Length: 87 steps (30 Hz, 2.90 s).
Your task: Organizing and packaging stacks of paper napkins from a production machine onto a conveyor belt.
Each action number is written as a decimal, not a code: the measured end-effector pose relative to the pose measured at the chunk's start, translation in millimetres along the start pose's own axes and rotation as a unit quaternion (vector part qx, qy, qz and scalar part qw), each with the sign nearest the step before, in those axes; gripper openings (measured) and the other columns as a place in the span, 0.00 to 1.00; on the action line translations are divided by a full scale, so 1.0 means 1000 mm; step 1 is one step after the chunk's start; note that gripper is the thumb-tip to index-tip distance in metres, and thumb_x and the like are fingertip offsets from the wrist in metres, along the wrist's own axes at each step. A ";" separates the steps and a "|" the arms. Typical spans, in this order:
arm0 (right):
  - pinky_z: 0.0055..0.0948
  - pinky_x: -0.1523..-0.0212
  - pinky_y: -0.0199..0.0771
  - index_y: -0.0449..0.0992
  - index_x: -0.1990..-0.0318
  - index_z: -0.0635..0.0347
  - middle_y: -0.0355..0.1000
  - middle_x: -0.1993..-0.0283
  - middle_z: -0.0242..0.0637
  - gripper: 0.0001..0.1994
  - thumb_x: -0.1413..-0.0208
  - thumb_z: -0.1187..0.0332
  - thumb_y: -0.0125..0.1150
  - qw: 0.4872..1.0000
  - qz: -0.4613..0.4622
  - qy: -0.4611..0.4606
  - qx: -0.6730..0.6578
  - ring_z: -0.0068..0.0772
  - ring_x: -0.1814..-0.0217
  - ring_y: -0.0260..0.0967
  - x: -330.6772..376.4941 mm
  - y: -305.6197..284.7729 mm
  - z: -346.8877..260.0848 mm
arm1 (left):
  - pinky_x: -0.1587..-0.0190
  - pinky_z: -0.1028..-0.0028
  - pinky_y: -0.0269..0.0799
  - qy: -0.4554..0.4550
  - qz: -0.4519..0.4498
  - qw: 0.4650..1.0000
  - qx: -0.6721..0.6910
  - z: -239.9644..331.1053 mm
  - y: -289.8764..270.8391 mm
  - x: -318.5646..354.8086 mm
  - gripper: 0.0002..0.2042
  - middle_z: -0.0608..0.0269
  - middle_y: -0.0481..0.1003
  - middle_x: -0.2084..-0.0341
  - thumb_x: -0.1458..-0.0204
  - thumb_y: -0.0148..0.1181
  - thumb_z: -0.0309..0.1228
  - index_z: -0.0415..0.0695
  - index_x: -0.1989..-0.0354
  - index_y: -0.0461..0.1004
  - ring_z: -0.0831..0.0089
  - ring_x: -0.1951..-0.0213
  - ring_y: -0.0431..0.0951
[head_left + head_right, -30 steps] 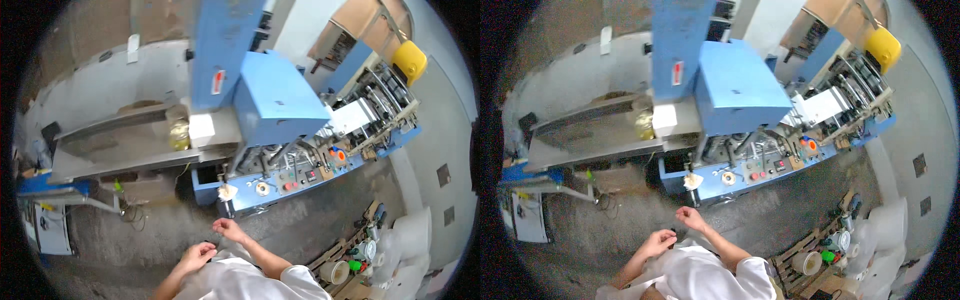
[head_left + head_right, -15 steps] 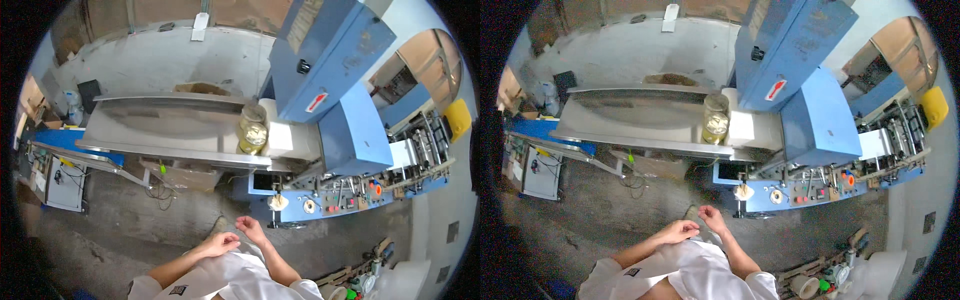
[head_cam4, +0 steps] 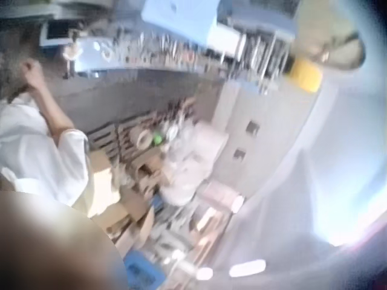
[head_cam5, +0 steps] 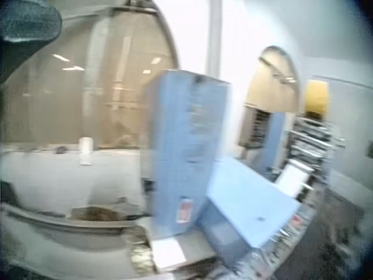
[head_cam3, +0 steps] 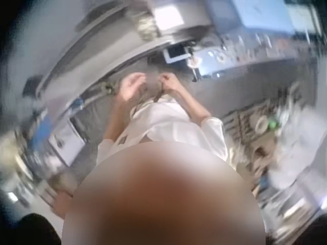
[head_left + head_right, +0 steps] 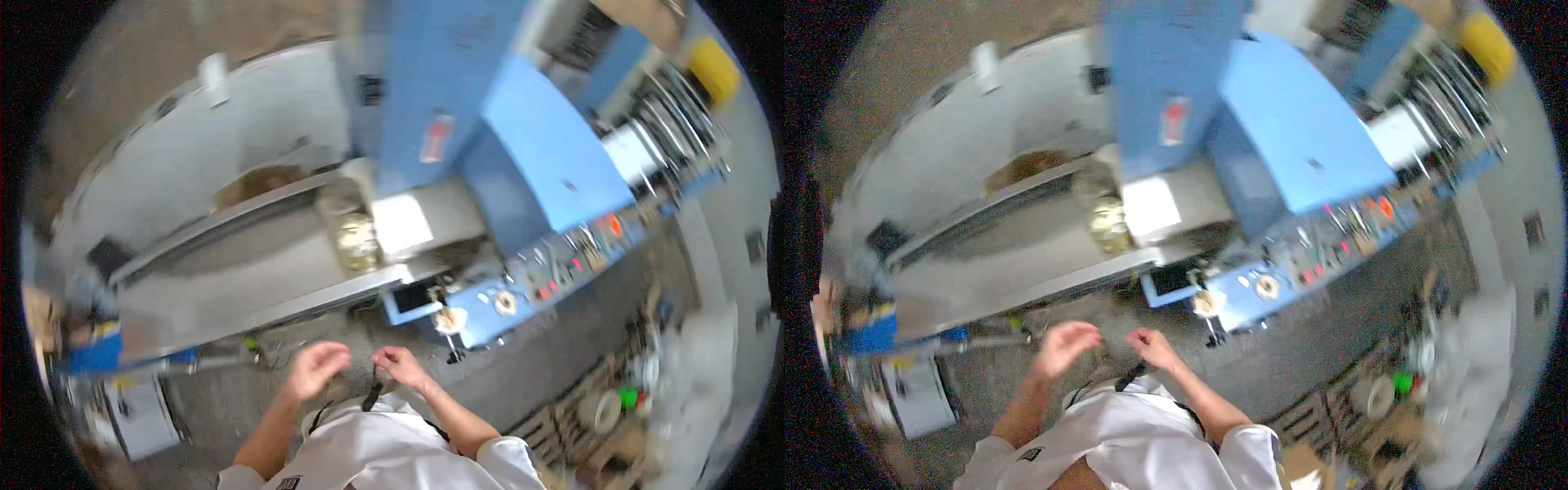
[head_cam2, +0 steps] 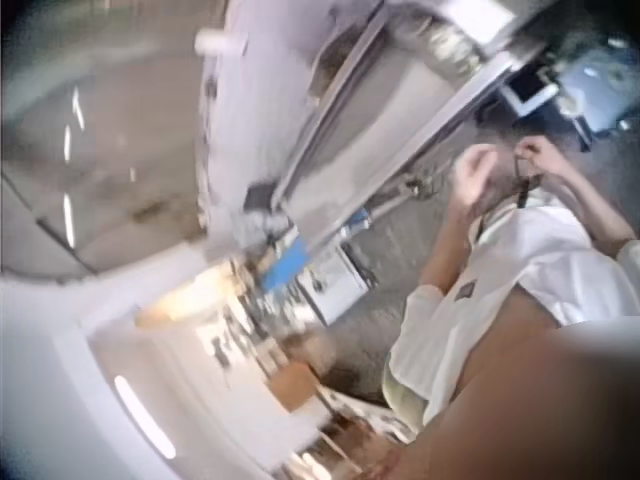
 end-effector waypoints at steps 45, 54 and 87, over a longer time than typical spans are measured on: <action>0.42 0.56 0.76 0.74 0.45 0.63 0.78 0.65 0.48 0.28 0.54 0.61 0.66 0.760 0.624 0.065 0.170 0.48 0.62 0.77 0.097 -0.580 0.148 | 0.55 0.76 0.70 0.124 0.450 0.876 -0.122 0.028 -0.124 -0.041 0.19 0.68 0.77 0.53 0.39 0.61 0.39 0.43 0.43 0.72 0.78 0.54 0.76; 0.40 0.55 0.76 0.76 0.45 0.56 0.79 0.64 0.46 0.23 0.50 0.65 0.63 0.765 0.591 0.053 0.250 0.46 0.61 0.78 0.058 -0.621 0.146 | 0.56 0.77 0.68 0.145 0.449 0.871 -0.137 0.034 -0.095 -0.021 0.18 0.66 0.77 0.51 0.38 0.59 0.35 0.42 0.42 0.71 0.74 0.52 0.76; 0.21 0.62 0.71 0.72 0.44 0.69 0.73 0.56 0.32 0.18 0.38 0.68 0.62 0.849 0.507 -0.090 -0.120 0.19 0.61 0.67 0.113 -0.442 0.125 | 0.54 0.73 0.71 0.028 0.388 0.899 -0.201 0.093 -0.098 -0.163 0.32 0.60 0.74 0.47 0.39 0.56 0.49 0.40 0.33 0.61 0.74 0.50 0.74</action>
Point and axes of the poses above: each hand's wrist, its own x-axis away from the middle knuckle, its own y-axis out of the palm, z = x × y, the point moved 5 cm from there along -x, towards the middle knuckle
